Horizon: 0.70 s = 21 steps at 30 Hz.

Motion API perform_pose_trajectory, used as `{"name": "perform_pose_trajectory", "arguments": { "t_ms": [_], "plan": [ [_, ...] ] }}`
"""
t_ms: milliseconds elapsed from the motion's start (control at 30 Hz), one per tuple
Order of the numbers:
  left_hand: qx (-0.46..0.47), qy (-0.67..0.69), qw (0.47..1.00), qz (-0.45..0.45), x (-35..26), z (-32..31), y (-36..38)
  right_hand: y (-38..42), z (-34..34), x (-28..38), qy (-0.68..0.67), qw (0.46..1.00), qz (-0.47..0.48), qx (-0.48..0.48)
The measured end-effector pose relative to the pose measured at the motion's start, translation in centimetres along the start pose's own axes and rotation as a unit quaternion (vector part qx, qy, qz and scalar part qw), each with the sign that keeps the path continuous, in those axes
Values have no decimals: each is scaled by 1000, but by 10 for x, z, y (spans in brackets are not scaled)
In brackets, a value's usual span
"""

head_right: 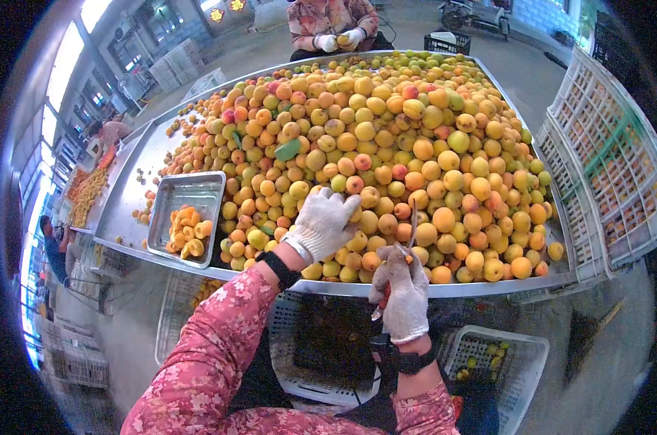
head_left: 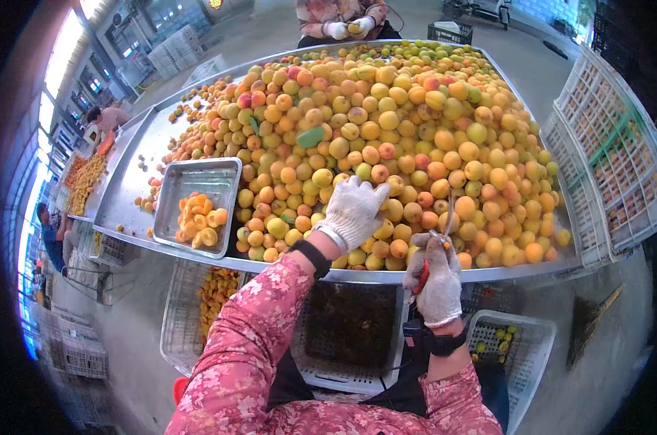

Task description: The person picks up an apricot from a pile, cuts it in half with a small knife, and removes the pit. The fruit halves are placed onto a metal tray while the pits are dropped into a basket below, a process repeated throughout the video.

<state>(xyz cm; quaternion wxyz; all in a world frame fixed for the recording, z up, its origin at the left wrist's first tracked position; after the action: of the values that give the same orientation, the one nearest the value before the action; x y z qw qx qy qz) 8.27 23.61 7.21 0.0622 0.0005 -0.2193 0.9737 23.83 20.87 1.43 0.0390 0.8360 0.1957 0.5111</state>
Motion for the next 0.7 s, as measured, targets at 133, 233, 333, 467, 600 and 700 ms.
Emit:
{"name": "perform_pose_trajectory", "arguments": {
  "t_ms": [133, 233, 333, 467, 600, 700],
  "plan": [
    [0, 49, 999, 10, 2, 5, 23, -1, -6, -8, -21, 1000, -15, -11],
    [-63, 77, 995, 4, 7, 20, 45, -3, -13, -14, 20, 1000, 0, 11],
    [-49, 209, 971, 109, 27, 26, 68, -5, -20, -29, 75, 996, -34, 24],
    [-53, 271, 954, 114, 20, 49, 86, -6, -37, -44, 119, 990, -52, 47],
    [-60, 333, 928, 159, 16, 55, 97, -1, -55, -45, 116, 992, 29, 38],
    [-32, 520, 812, 263, 34, 21, 114, 1, -59, -51, 87, 995, 41, 31]
  ]
}}
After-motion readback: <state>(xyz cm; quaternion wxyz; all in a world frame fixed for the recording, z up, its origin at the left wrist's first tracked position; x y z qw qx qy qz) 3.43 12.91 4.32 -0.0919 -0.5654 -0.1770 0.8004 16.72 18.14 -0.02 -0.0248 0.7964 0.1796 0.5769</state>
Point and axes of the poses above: each hand's wrist, its own y-axis away from the middle knuckle, its own z-axis out of the back of the hand, x = y × z, the point moved 10 cm from there along -y, towards the middle knuckle, and after that the axes turned 6 degrees about -x, right-handed, at the moved point
